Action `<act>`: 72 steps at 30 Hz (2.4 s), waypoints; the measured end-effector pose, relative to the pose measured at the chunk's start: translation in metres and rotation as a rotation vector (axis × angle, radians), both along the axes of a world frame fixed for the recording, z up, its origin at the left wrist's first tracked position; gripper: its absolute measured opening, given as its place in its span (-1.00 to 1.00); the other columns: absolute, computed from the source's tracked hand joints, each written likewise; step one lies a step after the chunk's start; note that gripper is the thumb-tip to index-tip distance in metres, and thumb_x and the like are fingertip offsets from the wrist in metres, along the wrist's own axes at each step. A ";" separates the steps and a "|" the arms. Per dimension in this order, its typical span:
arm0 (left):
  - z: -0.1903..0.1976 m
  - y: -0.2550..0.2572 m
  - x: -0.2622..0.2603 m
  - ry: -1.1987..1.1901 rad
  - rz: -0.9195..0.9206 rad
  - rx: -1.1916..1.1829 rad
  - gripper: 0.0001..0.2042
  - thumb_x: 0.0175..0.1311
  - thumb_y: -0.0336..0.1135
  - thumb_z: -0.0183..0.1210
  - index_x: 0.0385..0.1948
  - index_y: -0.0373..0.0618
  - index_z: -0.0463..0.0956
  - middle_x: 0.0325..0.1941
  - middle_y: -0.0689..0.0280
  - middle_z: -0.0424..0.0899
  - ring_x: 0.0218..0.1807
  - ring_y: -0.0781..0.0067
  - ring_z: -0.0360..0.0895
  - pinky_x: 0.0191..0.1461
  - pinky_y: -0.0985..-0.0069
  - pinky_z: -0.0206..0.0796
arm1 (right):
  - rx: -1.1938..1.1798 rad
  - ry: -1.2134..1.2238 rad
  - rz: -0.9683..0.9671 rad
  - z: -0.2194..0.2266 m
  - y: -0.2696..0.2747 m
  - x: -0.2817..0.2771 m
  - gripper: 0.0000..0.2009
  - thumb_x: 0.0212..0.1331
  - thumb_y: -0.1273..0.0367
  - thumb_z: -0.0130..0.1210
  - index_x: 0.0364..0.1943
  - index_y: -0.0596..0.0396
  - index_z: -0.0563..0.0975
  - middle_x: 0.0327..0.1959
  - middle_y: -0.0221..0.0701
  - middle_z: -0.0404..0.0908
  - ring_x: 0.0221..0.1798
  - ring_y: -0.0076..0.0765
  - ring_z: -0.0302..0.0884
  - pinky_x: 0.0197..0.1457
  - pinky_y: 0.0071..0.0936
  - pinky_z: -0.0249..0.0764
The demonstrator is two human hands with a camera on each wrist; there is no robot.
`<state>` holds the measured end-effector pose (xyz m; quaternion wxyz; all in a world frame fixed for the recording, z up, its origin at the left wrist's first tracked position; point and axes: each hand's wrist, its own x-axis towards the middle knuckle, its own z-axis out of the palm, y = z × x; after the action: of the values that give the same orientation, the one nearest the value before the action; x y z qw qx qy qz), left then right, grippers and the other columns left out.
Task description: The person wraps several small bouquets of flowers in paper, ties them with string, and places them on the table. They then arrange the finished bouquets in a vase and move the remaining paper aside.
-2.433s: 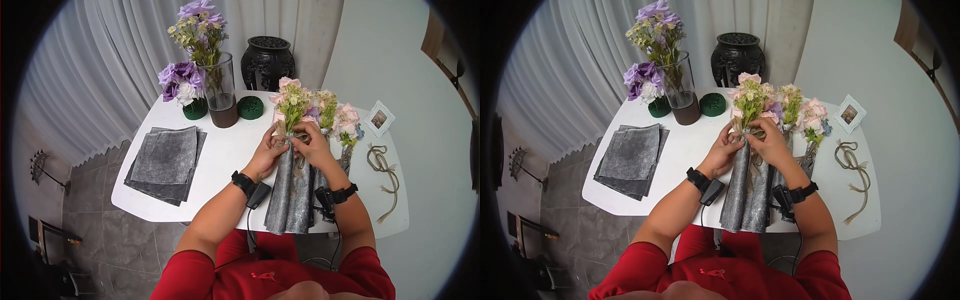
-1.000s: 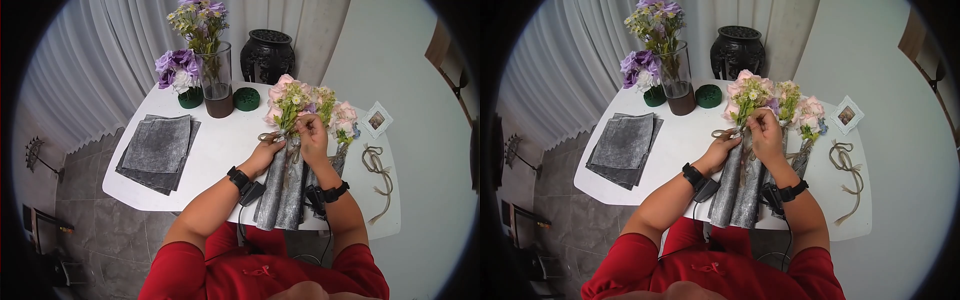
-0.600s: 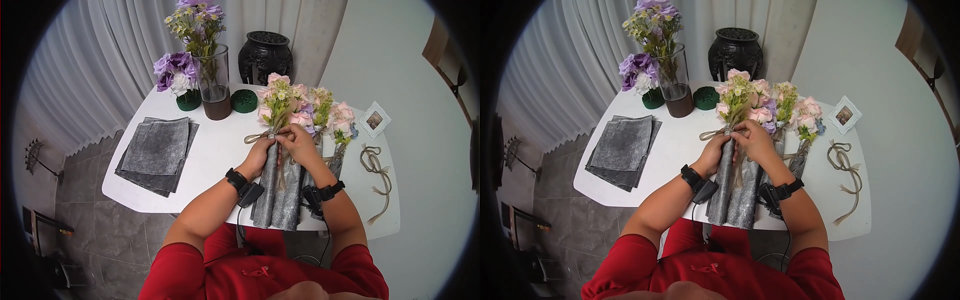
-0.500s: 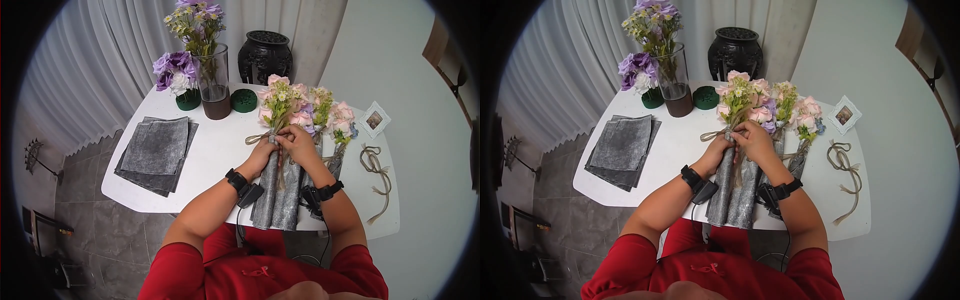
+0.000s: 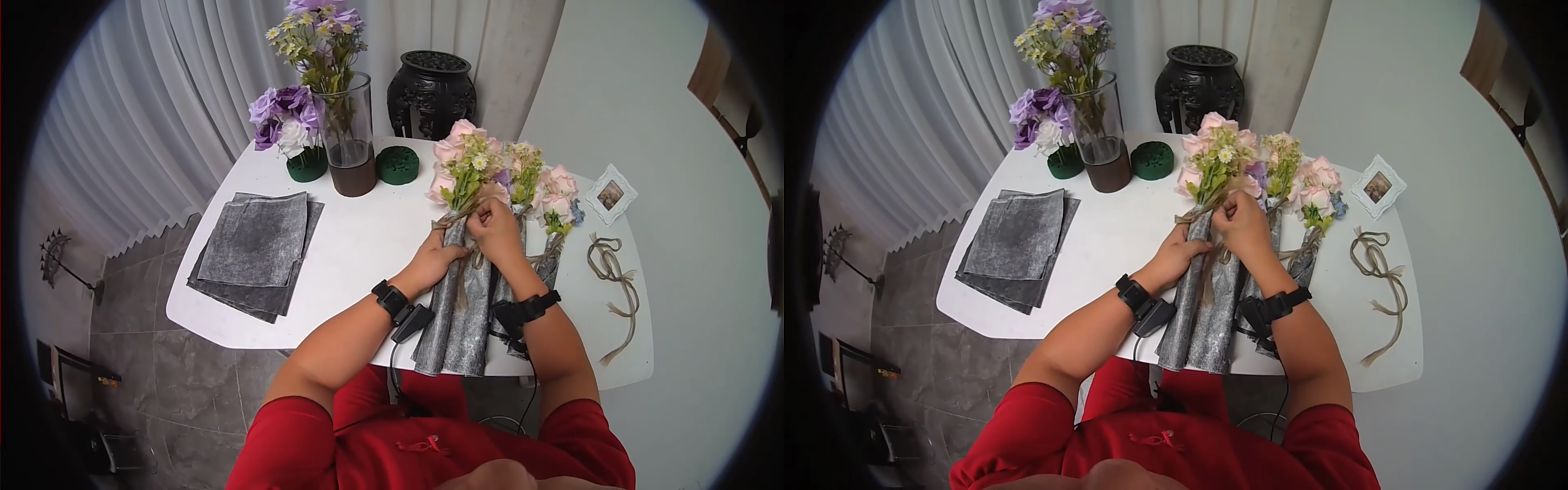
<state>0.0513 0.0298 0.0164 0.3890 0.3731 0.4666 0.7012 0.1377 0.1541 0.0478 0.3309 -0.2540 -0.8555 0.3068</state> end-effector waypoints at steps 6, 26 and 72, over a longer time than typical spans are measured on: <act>0.010 -0.006 -0.004 -0.217 -0.069 0.030 -0.70 0.14 -0.54 0.02 -0.08 -0.13 0.25 -0.56 0.30 0.44 -0.63 0.47 0.42 -0.56 0.47 0.38 | -0.575 0.352 -0.036 -0.009 0.024 -0.001 -0.85 0.18 0.38 0.03 -0.33 0.20 0.41 -0.41 -0.29 0.53 -0.49 -0.47 0.47 -0.53 -0.52 0.37; 0.005 -0.001 -0.031 -0.353 -0.053 -0.052 -0.82 0.19 -0.48 0.00 -0.22 -0.11 0.22 -0.59 0.24 0.44 -0.62 0.39 0.45 -0.53 0.47 0.40 | -0.883 0.874 -0.231 0.068 0.145 0.187 -0.87 0.21 0.35 0.10 -0.37 0.11 0.46 -0.57 -0.54 0.38 -0.72 -0.70 0.08 -0.80 -0.71 -0.08; 0.007 0.000 -0.028 -0.394 0.032 -0.010 -0.45 0.24 -0.55 0.09 0.23 -0.19 0.03 -0.07 0.18 0.51 -0.07 0.40 0.53 0.01 0.48 0.45 | -0.307 0.028 0.320 -0.010 -0.014 0.014 -0.63 0.16 0.53 0.09 0.06 0.19 0.34 -0.41 -0.45 0.50 -0.46 -0.66 0.39 -0.38 -0.67 0.32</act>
<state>0.0229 0.0298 0.0233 0.4635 0.2192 0.3909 0.7644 0.1516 0.1403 0.0378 0.2472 -0.1580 -0.8234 0.4857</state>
